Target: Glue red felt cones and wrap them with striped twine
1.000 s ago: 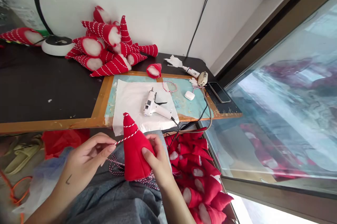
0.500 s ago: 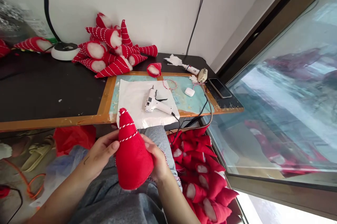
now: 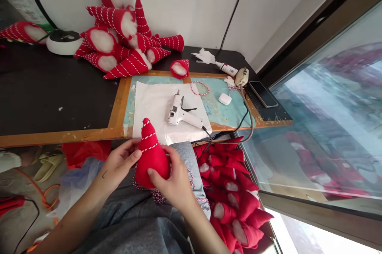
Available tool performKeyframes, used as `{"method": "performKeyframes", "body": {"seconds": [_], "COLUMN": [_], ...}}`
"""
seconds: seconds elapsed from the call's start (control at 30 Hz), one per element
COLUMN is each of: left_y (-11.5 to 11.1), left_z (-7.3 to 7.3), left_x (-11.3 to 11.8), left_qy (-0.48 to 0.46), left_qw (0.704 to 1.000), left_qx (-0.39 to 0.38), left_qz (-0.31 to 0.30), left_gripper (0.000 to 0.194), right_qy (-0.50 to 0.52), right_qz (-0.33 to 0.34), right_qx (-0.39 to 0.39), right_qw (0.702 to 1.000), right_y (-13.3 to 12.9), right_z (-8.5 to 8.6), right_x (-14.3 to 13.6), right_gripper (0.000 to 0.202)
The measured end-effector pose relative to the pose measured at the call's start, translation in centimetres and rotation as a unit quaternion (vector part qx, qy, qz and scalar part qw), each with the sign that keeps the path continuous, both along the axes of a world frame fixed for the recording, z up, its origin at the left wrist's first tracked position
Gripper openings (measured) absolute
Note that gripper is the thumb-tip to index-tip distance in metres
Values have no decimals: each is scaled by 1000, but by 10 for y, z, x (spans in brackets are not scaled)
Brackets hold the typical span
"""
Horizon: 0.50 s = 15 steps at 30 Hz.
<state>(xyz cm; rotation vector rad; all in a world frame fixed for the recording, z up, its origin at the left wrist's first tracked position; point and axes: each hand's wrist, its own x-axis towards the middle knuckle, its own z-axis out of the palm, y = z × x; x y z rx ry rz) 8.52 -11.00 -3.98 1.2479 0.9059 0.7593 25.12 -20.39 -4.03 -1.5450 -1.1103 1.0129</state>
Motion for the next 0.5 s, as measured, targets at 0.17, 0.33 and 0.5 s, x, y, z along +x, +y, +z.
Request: {"method": "performKeyframes", "body": {"seconds": [0.17, 0.33, 0.5], "left_y": [7, 0, -10], "left_z": [-9, -11, -8], "left_x": [-17, -22, -10], "left_qy": [63, 47, -36], "left_qw": [997, 997, 999], "left_qx": [38, 50, -7], "left_qz": [-30, 32, 38], "left_gripper": [36, 40, 48], "right_qy": [207, 395, 501], "right_qz": [-9, -25, -2], "right_qx": [-21, -34, -49], "right_qw": [978, 918, 864], "right_y": [1, 1, 5], "right_z": [-12, -16, -17], "right_x": [12, 0, -14], "right_gripper": [49, 47, 51]}}
